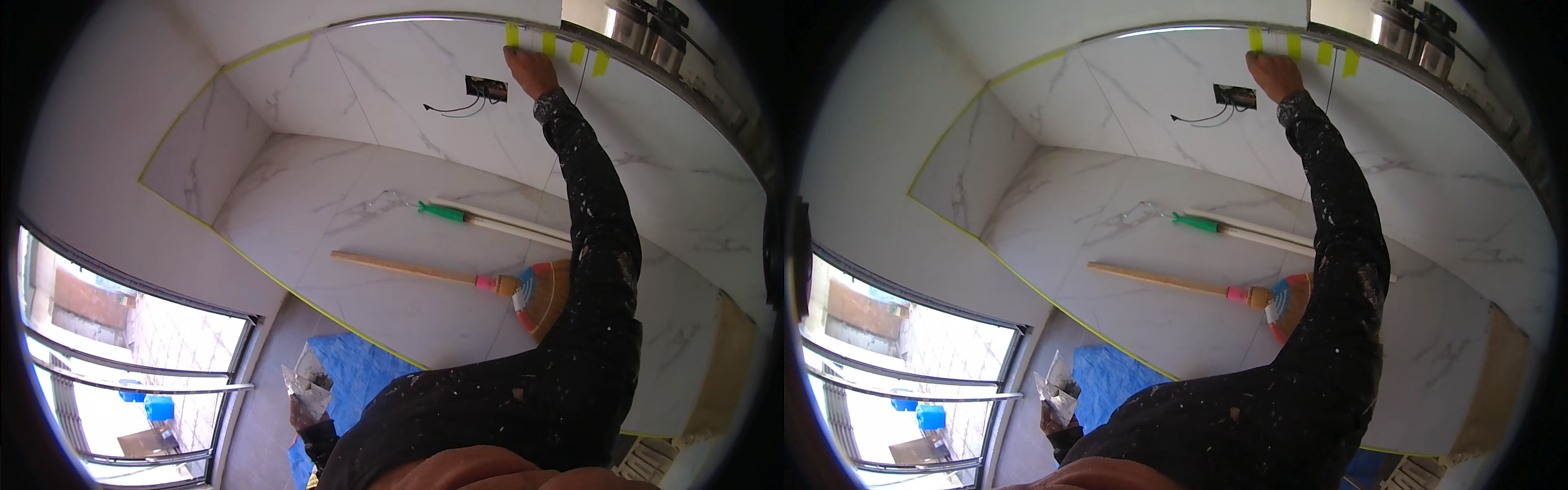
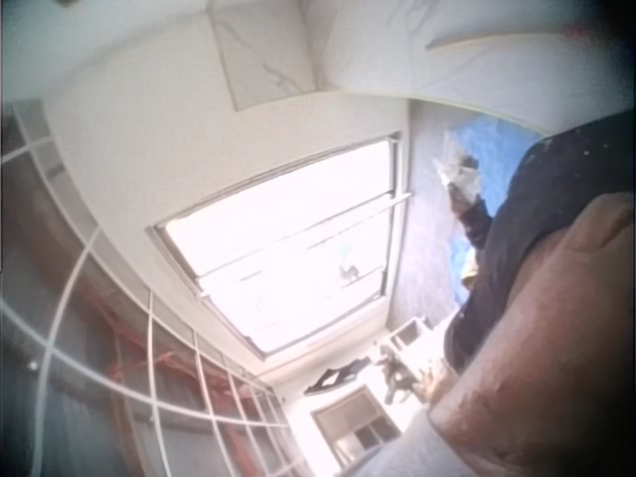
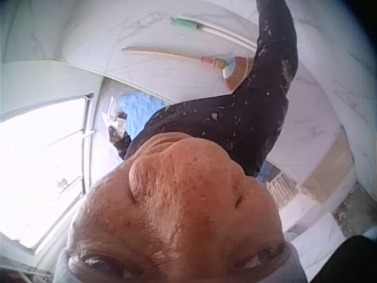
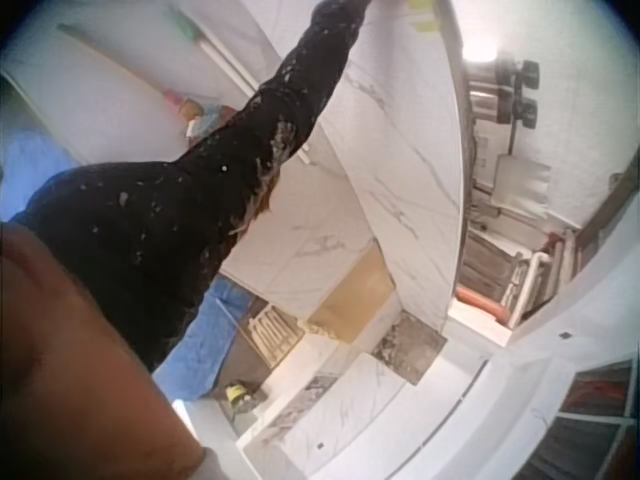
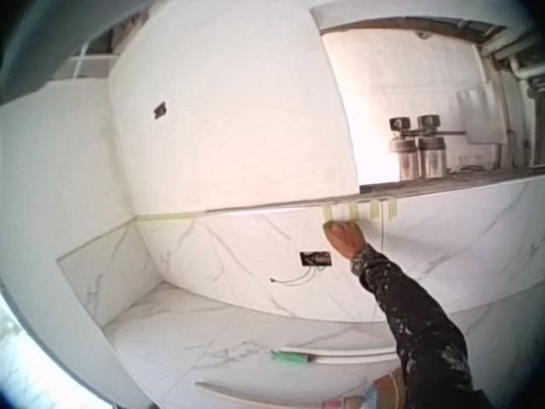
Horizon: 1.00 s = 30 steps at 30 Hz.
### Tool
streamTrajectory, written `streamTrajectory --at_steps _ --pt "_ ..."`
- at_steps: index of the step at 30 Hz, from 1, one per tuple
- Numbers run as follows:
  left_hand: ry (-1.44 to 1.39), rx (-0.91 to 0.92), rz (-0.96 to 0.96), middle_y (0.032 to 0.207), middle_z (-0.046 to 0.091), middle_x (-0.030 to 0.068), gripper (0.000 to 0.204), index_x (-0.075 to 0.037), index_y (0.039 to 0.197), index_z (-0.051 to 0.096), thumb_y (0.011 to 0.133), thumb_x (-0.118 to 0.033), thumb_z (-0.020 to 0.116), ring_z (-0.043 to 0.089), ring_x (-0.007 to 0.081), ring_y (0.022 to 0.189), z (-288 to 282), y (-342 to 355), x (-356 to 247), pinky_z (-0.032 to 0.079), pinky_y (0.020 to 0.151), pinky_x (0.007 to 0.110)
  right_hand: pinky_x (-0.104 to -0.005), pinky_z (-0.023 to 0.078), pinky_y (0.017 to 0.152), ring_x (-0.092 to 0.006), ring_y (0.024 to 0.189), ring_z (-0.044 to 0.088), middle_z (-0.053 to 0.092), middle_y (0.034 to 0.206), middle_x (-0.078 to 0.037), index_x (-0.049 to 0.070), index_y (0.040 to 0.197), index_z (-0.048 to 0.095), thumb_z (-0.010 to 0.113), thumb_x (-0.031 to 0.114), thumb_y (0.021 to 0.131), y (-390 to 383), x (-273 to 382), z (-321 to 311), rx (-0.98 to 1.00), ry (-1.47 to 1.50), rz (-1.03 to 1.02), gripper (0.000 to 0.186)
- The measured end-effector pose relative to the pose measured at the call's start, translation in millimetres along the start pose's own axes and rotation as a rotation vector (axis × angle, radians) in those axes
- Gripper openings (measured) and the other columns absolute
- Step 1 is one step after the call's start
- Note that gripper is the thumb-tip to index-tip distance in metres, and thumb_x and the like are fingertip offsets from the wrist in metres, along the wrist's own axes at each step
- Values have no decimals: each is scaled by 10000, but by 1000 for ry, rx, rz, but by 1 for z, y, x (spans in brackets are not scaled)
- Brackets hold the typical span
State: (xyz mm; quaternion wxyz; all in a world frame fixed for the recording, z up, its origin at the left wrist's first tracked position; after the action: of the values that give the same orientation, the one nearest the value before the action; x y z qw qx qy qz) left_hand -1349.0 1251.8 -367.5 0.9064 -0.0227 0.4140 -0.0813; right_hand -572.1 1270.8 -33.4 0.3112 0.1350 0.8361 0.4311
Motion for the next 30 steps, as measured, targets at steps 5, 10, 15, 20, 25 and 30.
streamTrajectory --at_steps 5,10,15,20,25,30 --pt "-74 63 -23 1344 441 274 764 43 1413 273 848 -368 581 484 465 1183 -2 1 5 392 978 633 -420 519 523 -299 600 657 636 662 -130 34 815 591 550 129 835 20 2 7 106 -81 -51 105" --pt "5 -13 -47 1331 453 275 755 46 1407 282 854 -374 576 485 458 1183 -8 -3 6 400 978 619 -444 520 610 -361 682 642 653 748 -152 71 930 598 510 243 927 29 -51 -40 -180 222 335 194" --pt "-128 -30 -75 1277 531 244 542 60 1320 427 901 -254 564 564 388 1123 -8 -8 8 483 950 508 -460 518 595 -351 665 645 650 729 -150 74 940 603 480 247 937 11 -24 -6 162 73 141 212" --pt "-1 1 -31 1282 531 234 539 59 1311 435 896 -257 572 559 373 1138 -13 -9 5 472 961 519 -429 521 540 -310 615 656 630 648 -131 47 894 607 504 145 881 0 -10 5 84 41 97 143" --pt "260 -35 58 1286 520 252 563 75 1320 413 900 -266 567 539 399 1158 -31 -10 0 448 984 541 -412 520 528 -309 606 657 635 657 -137 18 834 598 529 101 841 11 4 -2 100 -58 -8 108" --pt "-77 -72 3 1303 492 280 595 83 1347 376 901 -267 557 508 436 1182 -36 -8 8 421 1002 570 -415 534 560 -327 641 665 643 687 -157 8 775 585 549 88 811 18 10 4 127 -38 -3 95"
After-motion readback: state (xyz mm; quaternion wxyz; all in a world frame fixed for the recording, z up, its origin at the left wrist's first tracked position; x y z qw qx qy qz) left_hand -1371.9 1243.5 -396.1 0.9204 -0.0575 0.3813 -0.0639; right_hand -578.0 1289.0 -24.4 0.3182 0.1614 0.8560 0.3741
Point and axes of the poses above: each hand's wrist, its own y-axis towards the middle knuckle, its own z-axis out of the palm, x = y × z, the point moved 9 cm from there along y, towards the middle knuckle
